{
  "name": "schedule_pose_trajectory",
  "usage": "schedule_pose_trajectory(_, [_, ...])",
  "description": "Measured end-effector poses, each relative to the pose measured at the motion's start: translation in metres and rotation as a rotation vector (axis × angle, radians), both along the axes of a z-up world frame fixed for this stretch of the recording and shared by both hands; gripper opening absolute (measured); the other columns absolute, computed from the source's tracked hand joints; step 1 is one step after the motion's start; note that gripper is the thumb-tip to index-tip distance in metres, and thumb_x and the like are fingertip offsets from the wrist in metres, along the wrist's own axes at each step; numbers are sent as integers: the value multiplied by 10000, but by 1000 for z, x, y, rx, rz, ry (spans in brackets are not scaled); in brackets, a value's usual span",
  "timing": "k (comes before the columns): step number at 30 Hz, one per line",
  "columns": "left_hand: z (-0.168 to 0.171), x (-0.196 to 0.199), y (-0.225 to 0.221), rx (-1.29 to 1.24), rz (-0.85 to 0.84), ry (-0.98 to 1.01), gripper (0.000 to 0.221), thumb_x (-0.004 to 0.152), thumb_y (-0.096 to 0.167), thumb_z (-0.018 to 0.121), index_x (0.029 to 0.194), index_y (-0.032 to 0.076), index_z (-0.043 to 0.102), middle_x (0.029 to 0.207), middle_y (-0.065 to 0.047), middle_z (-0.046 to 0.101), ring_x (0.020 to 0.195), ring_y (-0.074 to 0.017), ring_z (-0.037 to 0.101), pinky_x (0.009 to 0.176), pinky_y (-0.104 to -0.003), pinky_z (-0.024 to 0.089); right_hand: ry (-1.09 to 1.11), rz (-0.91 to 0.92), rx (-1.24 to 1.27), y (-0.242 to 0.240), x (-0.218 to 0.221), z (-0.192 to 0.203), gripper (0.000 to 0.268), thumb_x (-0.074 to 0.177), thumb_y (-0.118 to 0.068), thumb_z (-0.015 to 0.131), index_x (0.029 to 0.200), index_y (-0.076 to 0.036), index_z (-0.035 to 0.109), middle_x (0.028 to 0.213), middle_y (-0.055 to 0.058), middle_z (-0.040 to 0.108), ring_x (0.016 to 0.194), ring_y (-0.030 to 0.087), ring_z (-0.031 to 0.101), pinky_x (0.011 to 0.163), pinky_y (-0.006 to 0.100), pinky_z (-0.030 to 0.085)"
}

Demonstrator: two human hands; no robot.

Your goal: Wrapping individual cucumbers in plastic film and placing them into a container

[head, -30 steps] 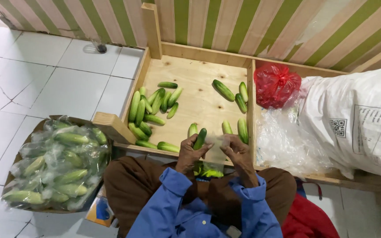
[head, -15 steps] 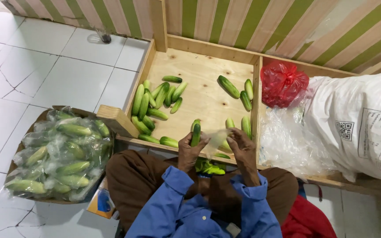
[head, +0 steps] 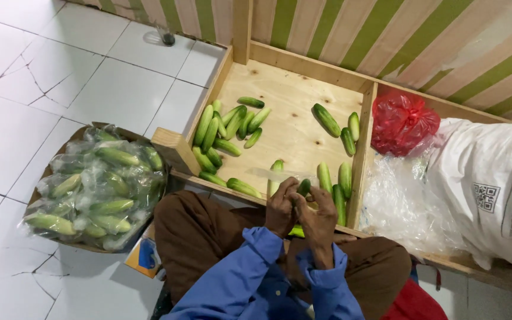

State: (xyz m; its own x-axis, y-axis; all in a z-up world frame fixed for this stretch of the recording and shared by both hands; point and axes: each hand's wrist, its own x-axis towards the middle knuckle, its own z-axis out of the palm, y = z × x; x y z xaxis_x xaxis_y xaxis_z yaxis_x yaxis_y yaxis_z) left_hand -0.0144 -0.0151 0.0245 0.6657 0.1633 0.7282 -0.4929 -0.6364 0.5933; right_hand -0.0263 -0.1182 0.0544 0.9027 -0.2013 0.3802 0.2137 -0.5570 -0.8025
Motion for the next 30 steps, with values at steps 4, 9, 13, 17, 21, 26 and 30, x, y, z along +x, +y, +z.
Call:
schedule_pose_trajectory(4, [-6,1,1,31,-69,-24,194,962,161,577,1040,13,675,1207,-95,659,963,-269,727,824,-327,618,76,33,482,8,-4,12,217,847,-69,868,1037,-31,770,762,83,661,645,135,657,542,307,572])
schedule_pose_trajectory(9, [-4,-6,25,-293,-318,237,457,753,106,778,1159,-46,633,1211,-193,538,1056,-421,649,916,-496,575,-21,3,653,1,-8,-4,317,973,-99,725,1282,-35,694,1187,140,720,1139,157,607,1018,417,510])
schedule_pose_trajectory(13, [-51,-8,40,-615,-285,352,341,882,141,744,1177,-7,656,1192,-153,561,1055,-292,641,940,-410,536,-21,22,870,-9,-9,0,176,1083,-93,554,1213,-14,641,1092,169,712,1096,249,703,922,389,593])
schedule_pose_trajectory(17, [-34,-9,40,-707,-244,390,366,881,231,840,1078,-19,658,1131,-149,548,973,-222,608,908,-374,530,151,96,983,-13,-4,-19,224,1059,-128,505,1229,5,563,864,80,561,706,138,561,716,365,566])
schedule_pose_trajectory(21, [-33,-12,32,-642,-286,360,205,908,192,803,986,38,693,1151,-158,544,979,-330,648,894,-443,547,313,129,1028,4,0,-34,288,935,-76,690,1180,42,593,770,74,436,462,109,416,411,313,438])
schedule_pose_trajectory(26, [-25,-20,31,-490,-287,326,110,913,141,755,887,50,699,1137,-144,594,985,-330,686,852,-406,562,362,93,945,11,-5,-24,156,873,-44,782,933,25,656,527,31,416,360,93,398,338,271,354])
schedule_pose_trajectory(30, [-26,-28,28,-374,-310,257,119,940,73,736,834,25,710,1121,-149,602,918,-351,681,858,-449,567,361,97,909,13,-18,-2,159,909,-119,764,922,-12,646,535,3,416,330,71,421,308,284,360])
